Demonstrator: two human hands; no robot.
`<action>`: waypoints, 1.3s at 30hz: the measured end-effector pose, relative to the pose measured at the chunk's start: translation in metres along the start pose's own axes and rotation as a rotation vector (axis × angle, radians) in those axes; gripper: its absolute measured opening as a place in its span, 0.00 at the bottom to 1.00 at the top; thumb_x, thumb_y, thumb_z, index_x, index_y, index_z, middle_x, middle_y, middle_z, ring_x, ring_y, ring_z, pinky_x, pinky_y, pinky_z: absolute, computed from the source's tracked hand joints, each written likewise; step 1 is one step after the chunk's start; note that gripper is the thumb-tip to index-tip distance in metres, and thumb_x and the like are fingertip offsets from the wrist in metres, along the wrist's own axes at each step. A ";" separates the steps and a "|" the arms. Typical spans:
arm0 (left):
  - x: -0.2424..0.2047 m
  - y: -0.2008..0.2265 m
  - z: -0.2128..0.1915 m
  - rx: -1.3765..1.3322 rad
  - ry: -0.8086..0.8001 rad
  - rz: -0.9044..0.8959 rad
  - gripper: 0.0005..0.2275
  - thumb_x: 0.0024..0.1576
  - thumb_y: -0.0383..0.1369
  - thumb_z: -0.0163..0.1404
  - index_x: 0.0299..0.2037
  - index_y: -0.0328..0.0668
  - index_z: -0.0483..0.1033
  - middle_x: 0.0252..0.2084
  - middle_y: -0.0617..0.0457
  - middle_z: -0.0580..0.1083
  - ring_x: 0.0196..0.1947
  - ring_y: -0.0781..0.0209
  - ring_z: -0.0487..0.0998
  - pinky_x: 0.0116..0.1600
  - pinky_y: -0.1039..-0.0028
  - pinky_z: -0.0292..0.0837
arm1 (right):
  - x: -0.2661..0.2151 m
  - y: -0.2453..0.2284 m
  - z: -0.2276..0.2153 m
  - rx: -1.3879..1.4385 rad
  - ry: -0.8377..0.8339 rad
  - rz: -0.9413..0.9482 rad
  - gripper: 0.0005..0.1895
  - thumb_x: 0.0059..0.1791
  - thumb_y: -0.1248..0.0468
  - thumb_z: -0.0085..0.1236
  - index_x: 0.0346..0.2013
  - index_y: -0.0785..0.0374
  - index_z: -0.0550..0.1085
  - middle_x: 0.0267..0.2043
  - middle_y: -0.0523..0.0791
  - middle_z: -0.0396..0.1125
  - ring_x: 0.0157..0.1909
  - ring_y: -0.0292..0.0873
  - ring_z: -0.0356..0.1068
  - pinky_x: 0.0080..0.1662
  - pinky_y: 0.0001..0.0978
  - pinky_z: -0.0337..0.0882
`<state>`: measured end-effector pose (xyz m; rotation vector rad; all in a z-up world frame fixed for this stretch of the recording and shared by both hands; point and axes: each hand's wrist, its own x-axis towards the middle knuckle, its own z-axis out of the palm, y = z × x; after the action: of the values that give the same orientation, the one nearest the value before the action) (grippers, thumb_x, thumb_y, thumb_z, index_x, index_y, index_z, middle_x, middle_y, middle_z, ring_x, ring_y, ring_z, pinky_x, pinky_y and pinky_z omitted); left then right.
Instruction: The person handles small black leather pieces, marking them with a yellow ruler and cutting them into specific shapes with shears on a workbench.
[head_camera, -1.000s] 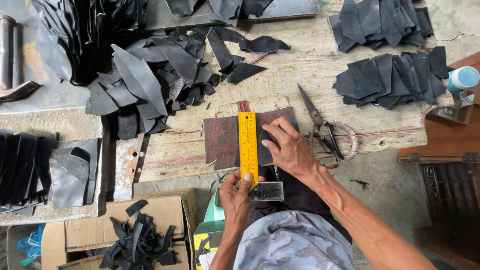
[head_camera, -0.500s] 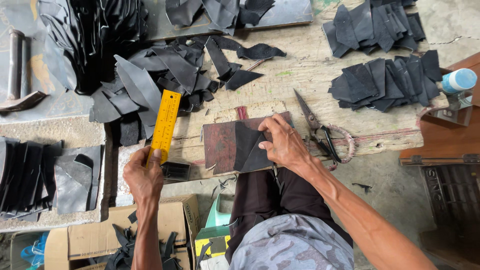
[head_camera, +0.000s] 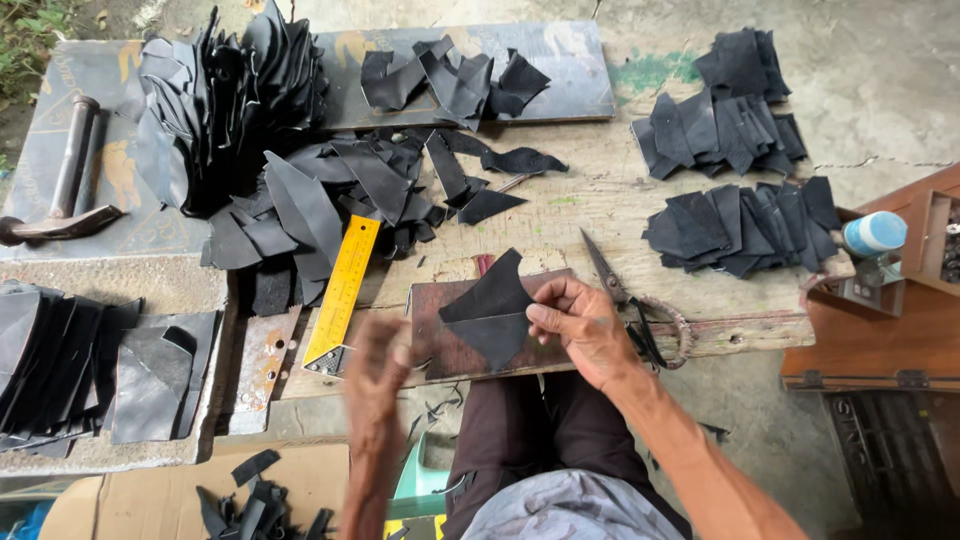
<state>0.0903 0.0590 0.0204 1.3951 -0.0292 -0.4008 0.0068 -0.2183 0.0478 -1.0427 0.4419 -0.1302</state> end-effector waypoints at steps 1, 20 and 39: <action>-0.003 -0.013 0.015 -0.319 -0.082 -0.107 0.34 0.45 0.44 0.64 0.60 0.33 0.68 0.56 0.42 0.75 0.55 0.48 0.77 0.61 0.53 0.70 | -0.003 0.000 0.003 0.038 0.003 0.004 0.10 0.45 0.71 0.66 0.38 0.66 0.74 0.31 0.45 0.72 0.31 0.39 0.73 0.34 0.28 0.71; -0.001 0.012 0.091 -0.561 -0.074 -0.296 0.18 0.50 0.26 0.62 0.50 0.26 0.77 0.46 0.42 0.80 0.42 0.57 0.83 0.48 0.67 0.83 | -0.065 -0.026 -0.084 -1.533 0.307 -0.060 0.28 0.41 0.73 0.62 0.56 0.72 0.70 0.39 0.53 0.70 0.39 0.50 0.73 0.43 0.40 0.74; -0.009 0.025 0.087 -0.551 -0.061 -0.236 0.15 0.50 0.23 0.63 0.47 0.26 0.77 0.41 0.43 0.80 0.36 0.58 0.83 0.43 0.67 0.84 | -0.162 0.039 0.001 -0.681 0.176 0.272 0.15 0.48 0.54 0.58 0.28 0.64 0.70 0.12 0.44 0.59 0.14 0.39 0.58 0.21 0.33 0.58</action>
<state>0.0663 -0.0176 0.0624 0.8422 0.1852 -0.5963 -0.1429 -0.1478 0.0621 -1.6305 0.8156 0.1885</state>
